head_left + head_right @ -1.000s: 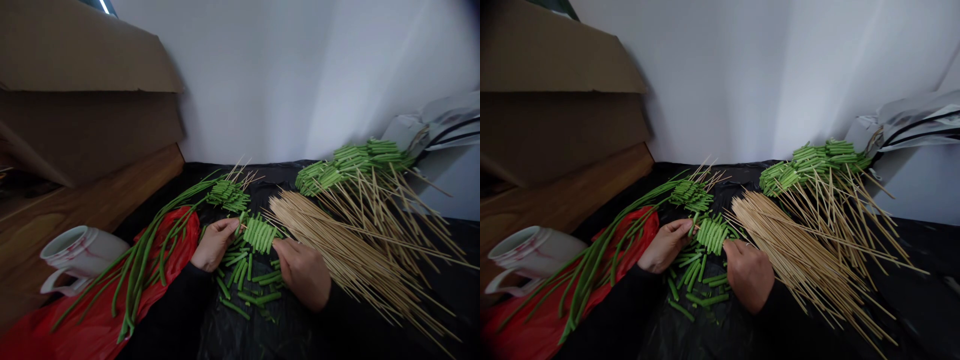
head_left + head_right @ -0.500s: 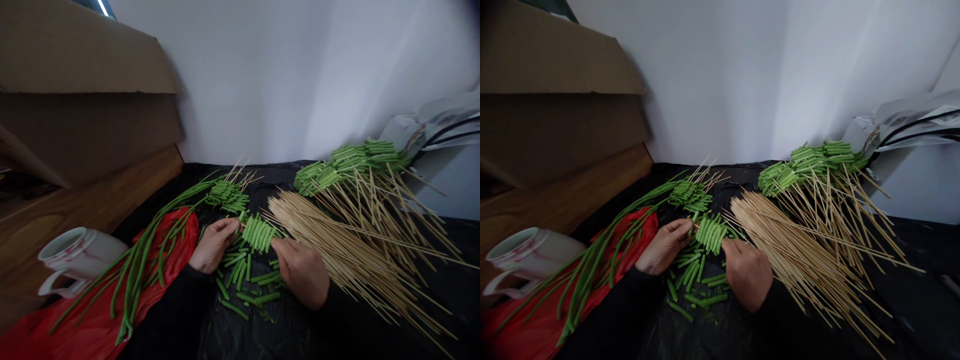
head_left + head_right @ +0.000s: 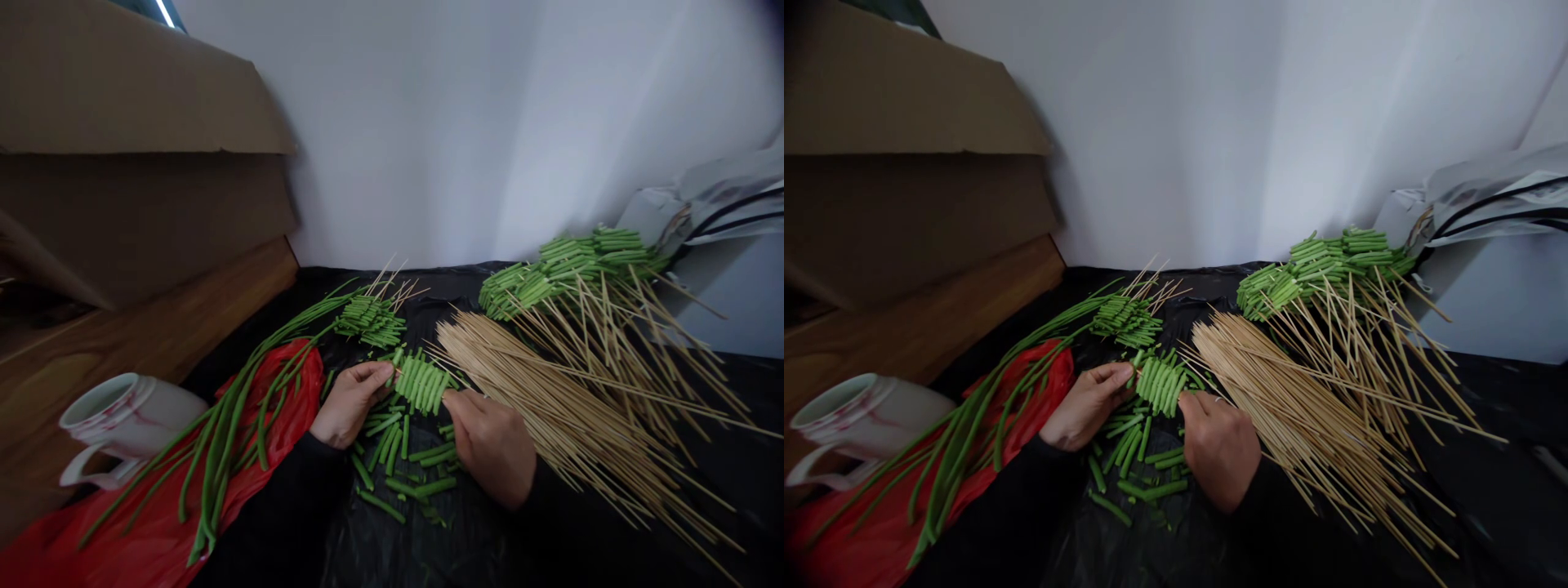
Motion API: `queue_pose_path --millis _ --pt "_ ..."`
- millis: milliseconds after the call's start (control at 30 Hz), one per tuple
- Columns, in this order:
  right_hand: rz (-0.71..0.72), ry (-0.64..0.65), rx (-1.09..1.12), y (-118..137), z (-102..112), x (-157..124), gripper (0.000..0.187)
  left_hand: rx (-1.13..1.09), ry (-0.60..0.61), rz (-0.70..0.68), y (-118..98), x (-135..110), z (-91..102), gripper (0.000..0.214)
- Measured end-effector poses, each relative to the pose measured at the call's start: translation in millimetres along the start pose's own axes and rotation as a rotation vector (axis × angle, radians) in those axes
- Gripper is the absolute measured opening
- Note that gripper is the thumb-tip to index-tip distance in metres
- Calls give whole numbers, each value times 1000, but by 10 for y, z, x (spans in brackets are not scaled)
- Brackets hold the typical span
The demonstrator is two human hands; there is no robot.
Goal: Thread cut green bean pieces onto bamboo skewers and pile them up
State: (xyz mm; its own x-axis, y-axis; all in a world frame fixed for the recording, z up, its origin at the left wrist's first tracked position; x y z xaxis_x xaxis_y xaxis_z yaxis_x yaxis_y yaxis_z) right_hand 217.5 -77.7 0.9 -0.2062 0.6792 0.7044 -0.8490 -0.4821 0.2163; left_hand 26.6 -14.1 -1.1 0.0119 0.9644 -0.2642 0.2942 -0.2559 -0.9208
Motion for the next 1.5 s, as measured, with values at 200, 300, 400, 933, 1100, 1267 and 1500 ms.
queue_pose_path --millis 200,300,400,933,1100,1267,1500 --pt "-4 10 -4 1 -4 -4 24 -40 18 76 49 4 -11 23" --pt "0 19 3 7 2 3 23 -39 -2 93 68 1 -15 25" --pt "6 14 5 11 11 10 24 -34 -6 96 74 -6 -21 26" --pt "-23 -47 -23 -126 54 64 23 559 -99 -342 -239 5 110 26" --pt "-17 -33 -34 -120 51 61 23 1029 -146 -558 -185 28 157 19" --pt "-24 -20 -9 -111 53 63 23 1395 -172 -709 -102 -2 83 19" --pt "-43 8 -9 -109 37 55 23 1501 -174 -695 -76 -3 56 15"
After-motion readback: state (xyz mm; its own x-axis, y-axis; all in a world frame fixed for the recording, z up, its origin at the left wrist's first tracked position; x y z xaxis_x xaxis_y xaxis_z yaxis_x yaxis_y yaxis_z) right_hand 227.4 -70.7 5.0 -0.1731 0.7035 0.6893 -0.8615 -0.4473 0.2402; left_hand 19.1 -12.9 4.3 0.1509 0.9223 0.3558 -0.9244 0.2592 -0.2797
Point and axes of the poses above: each hand's wrist, its own x-axis towards the middle knuckle, its own z-axis out of the back of the hand, y = z × x, the point moved 3 cm from there along x, towards the middle knuckle, and after that the axes turned 6 degrees about -y, right-handed, at the moved point
